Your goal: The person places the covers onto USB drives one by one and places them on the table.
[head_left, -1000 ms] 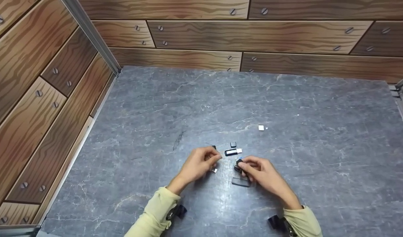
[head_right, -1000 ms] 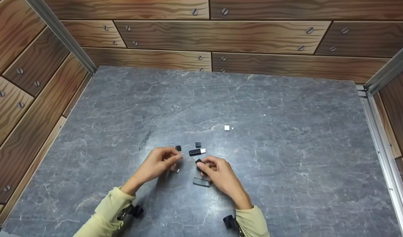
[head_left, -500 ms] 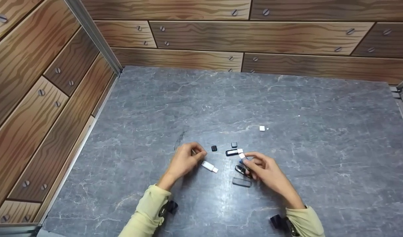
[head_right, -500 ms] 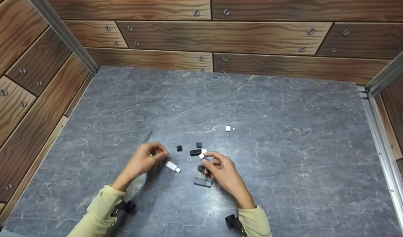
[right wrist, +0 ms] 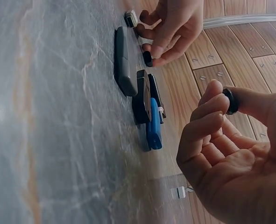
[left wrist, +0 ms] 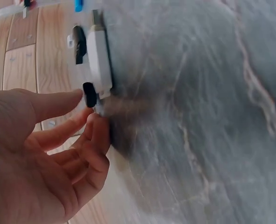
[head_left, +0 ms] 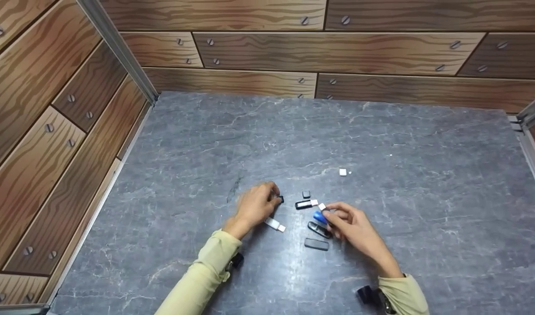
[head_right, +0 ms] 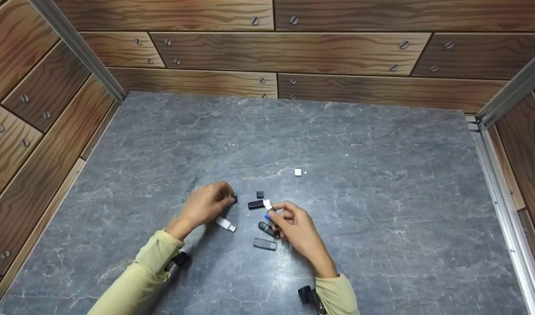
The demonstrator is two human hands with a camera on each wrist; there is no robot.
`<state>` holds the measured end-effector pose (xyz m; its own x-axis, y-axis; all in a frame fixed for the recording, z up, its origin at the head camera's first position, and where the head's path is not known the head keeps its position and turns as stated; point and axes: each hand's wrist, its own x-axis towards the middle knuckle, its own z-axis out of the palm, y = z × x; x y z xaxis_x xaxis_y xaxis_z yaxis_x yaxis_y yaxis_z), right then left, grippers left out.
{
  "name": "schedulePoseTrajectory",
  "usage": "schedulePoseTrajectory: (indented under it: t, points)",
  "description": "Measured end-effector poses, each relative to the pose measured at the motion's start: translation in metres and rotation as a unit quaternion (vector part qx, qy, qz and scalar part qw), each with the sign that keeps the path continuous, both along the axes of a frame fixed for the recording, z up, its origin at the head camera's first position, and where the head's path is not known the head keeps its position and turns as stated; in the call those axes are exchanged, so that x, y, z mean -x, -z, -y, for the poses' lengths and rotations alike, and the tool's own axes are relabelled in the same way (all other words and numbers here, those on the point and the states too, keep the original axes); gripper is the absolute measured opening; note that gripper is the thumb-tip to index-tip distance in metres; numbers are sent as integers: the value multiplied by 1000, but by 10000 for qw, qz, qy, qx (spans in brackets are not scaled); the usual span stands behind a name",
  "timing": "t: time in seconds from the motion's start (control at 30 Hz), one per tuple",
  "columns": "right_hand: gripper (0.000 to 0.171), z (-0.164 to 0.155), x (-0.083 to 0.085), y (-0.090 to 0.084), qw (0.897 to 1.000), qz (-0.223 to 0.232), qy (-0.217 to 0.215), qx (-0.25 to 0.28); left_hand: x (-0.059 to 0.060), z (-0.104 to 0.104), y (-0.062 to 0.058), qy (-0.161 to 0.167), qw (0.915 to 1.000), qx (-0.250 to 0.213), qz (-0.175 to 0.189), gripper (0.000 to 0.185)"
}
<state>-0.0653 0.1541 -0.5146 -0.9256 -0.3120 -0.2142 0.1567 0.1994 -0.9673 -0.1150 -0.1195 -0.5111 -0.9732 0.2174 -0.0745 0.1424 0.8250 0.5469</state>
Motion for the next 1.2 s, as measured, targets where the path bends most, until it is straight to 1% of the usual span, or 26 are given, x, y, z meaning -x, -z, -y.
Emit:
schedulePoseTrajectory:
  t: [0.13,0.3,0.37,0.43,0.5,0.67,0.77,0.8,0.87,0.93,1.0,1.07,1.13,1.2]
  points:
    - [39,1,1,2,10000,-16,39,88,-5,-2,1,118,9994,259,-187,12]
    - [42,0,1,3,9999,-4,71,96,-12,-4,2,550,9961,491,-478,14]
    - [45,0,2,3,9999,5,47,101,-13,-4,3,674,9943,579,-594,13]
    - [47,-1,2,4,10000,11,-12,94,-13,-4,5,706,9936,582,-669,12]
    - [49,-2,2,4,9999,52,-48,81,-12,-5,5,652,9947,477,-632,10]
    - [53,-2,2,3,9997,154,-190,-42,-9,-8,2,402,9985,-141,-338,9]
    - [54,-2,3,3,9994,169,-249,-167,-8,-10,-1,220,9974,-685,-68,10]
    - [54,-2,2,3,9993,176,-258,-209,-8,-11,-2,151,9957,-913,73,10]
    - [54,-1,2,3,9990,180,-261,-300,-8,-13,-4,20,9897,-1374,397,10]
    - [54,-1,2,4,9989,177,-261,-339,-8,-14,-6,-83,9814,-1786,703,11]
    - [52,0,1,4,9990,112,-282,-340,-8,-16,-8,-106,9733,-2108,903,11]
    - [50,0,1,5,9990,14,-309,-319,-9,-17,-8,-67,9676,-2313,1009,11]
    - [48,1,0,6,9989,-73,-349,-319,-9,-18,-8,-20,9639,-2439,1069,11]
    - [46,1,-1,7,9987,-134,-372,-318,-9,-19,-7,-23,9639,-2442,1059,11]
